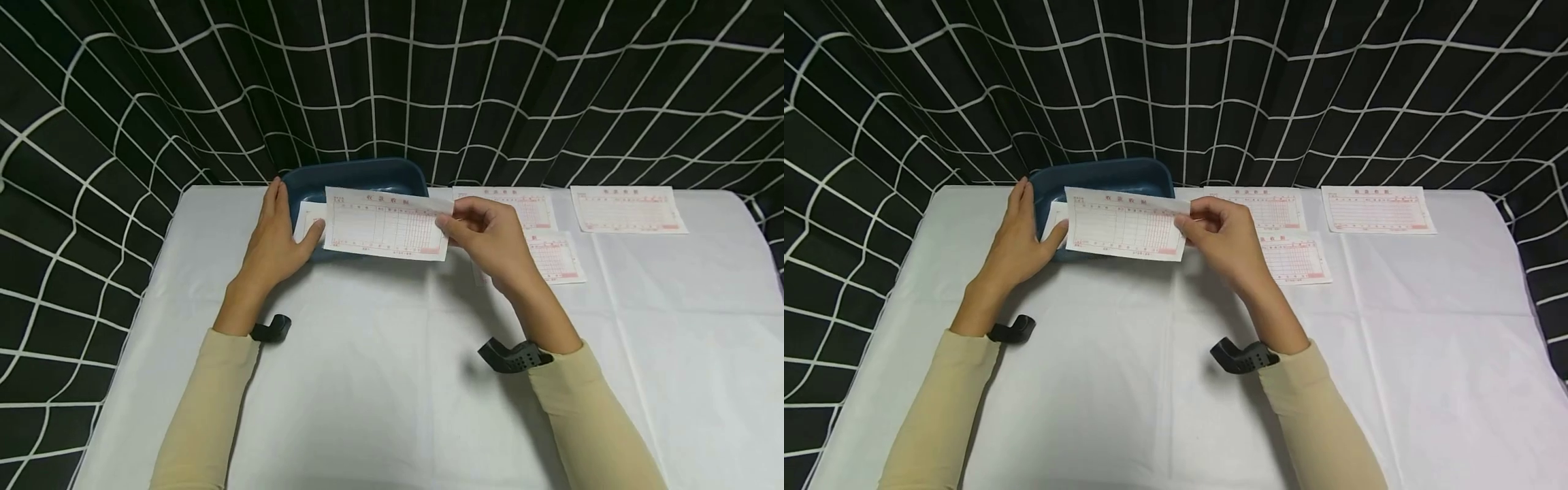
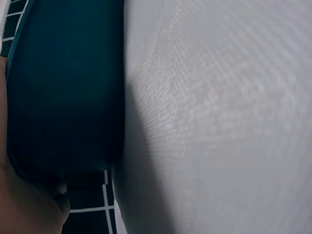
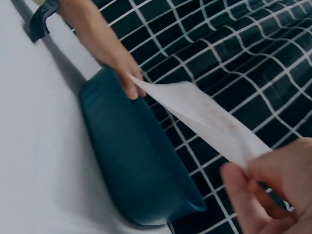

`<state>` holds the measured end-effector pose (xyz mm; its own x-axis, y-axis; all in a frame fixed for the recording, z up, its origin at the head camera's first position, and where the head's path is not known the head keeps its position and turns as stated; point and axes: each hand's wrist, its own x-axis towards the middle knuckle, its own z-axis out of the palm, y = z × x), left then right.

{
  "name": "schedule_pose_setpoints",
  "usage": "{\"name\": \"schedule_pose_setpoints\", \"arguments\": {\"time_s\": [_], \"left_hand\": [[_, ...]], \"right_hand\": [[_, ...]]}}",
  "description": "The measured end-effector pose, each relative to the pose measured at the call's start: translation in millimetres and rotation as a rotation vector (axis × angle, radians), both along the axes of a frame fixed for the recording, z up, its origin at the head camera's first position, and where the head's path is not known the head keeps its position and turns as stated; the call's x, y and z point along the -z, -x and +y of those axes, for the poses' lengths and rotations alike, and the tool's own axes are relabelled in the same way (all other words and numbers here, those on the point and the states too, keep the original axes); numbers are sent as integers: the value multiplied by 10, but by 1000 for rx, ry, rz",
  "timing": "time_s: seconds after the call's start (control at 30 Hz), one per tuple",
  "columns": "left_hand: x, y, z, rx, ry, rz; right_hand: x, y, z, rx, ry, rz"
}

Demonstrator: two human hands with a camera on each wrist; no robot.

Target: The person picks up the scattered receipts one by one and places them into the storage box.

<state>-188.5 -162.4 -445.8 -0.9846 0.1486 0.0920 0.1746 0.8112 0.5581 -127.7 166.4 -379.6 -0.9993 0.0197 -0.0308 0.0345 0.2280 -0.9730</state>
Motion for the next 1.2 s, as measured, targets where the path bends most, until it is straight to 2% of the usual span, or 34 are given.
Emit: {"name": "schedule_pose_setpoints", "arguments": {"time_s": [0.2,0.57,0.77,1.0,1.2], "left_hand": [[-12,-13,-6,-2,12,-21],[-11,14,-10,1,30,-37],[26,-6,2,-2,11,-36],[-13,9,-2,1,16,-27],[-11,24,-14,5,18,-25]], "right_hand": [[-20,180,-70,41,-36,50],[51,430,-333,-11,-254,128],[26,567,-598,-71,-319,89],[38,797,-924,-82,-387,44],[30,863,-1049,-121,-463,62]]}}
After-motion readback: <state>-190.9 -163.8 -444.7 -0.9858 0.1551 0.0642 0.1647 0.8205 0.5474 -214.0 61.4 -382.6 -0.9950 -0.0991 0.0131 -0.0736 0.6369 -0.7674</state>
